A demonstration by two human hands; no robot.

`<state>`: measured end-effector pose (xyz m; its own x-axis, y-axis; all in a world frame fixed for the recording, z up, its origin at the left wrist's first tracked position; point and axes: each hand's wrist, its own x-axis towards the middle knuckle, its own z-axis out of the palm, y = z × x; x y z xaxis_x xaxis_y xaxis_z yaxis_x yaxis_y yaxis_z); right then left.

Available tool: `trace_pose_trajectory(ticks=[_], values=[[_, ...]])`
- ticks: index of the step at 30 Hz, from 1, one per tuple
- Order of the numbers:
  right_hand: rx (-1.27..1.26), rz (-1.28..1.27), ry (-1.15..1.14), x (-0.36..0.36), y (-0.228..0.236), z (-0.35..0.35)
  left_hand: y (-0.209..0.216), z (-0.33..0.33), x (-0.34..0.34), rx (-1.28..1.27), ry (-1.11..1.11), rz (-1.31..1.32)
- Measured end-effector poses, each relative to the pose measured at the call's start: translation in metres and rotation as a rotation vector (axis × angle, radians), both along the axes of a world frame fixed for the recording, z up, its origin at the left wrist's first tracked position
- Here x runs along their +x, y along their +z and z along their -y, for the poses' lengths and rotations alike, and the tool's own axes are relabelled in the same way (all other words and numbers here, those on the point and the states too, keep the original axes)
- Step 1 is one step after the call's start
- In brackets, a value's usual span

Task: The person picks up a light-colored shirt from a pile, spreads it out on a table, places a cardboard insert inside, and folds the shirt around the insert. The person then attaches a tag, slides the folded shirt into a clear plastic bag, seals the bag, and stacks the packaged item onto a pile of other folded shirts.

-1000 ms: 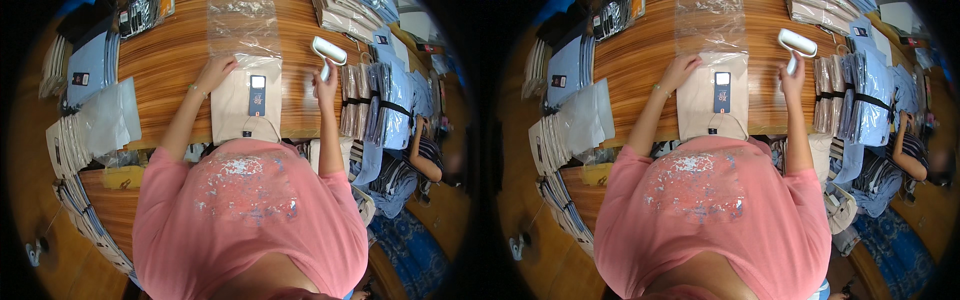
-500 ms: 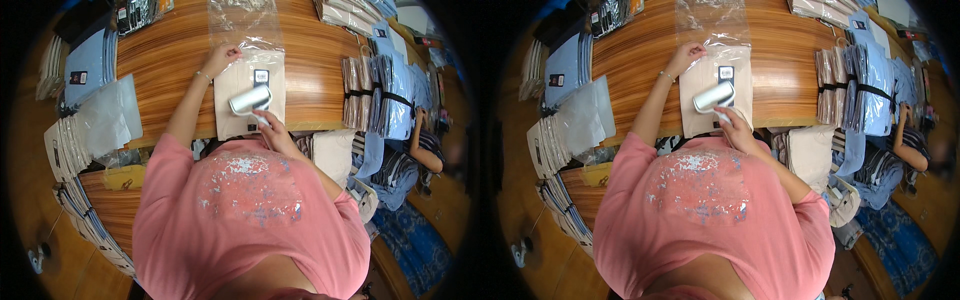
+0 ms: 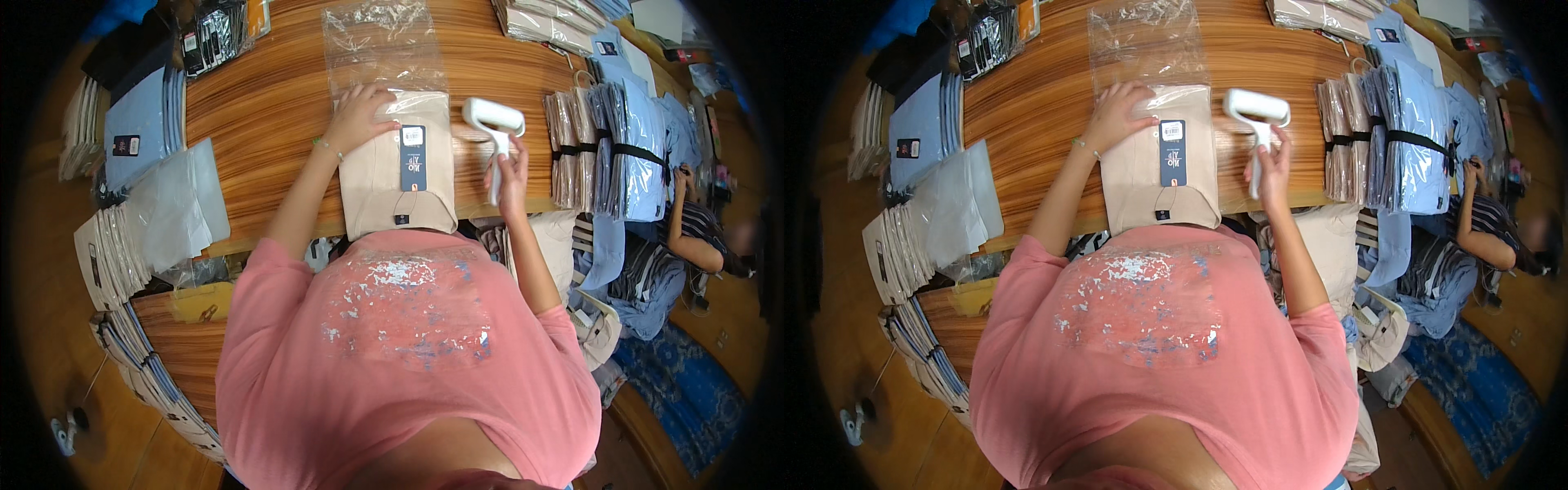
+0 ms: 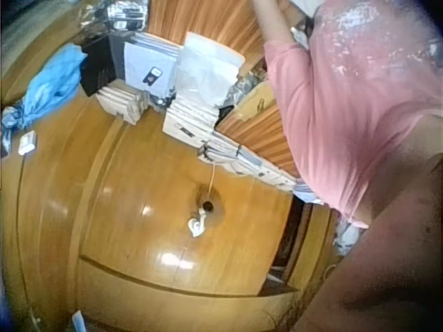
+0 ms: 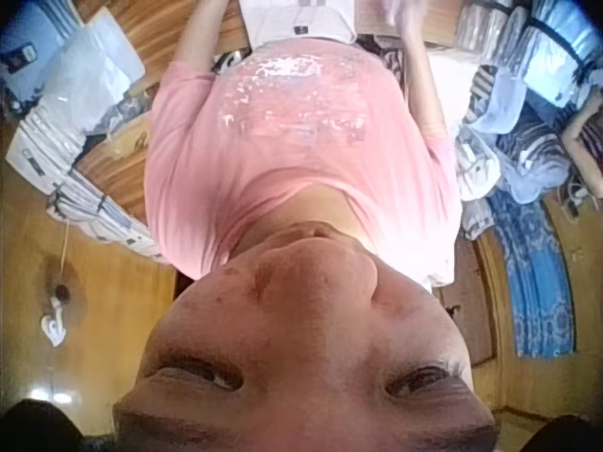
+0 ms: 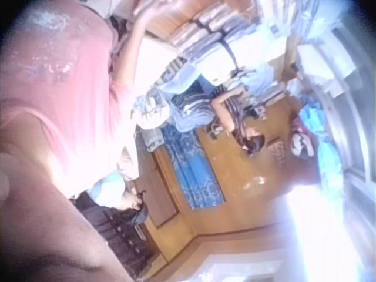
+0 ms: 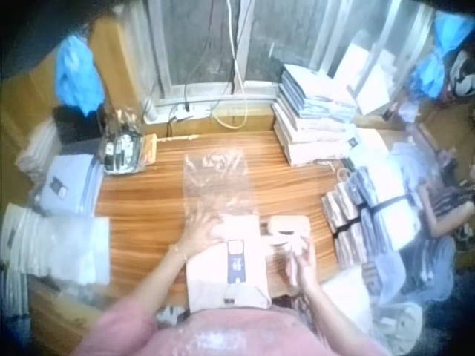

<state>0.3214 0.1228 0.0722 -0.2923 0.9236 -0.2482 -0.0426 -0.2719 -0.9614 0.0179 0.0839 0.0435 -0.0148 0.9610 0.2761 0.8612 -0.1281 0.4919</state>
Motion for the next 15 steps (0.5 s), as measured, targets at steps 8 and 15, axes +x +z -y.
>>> trace_pose_trajectory(ticks=[8,15], values=[[0.795,0.655,0.039,-0.031,-0.016,-0.058,-0.004,0.037,-0.012,-0.023,0.128,0.236],[-0.057,0.373,0.343,-0.074,-0.039,-0.072,0.002,0.048,-0.010,-0.018,0.361,0.209]])
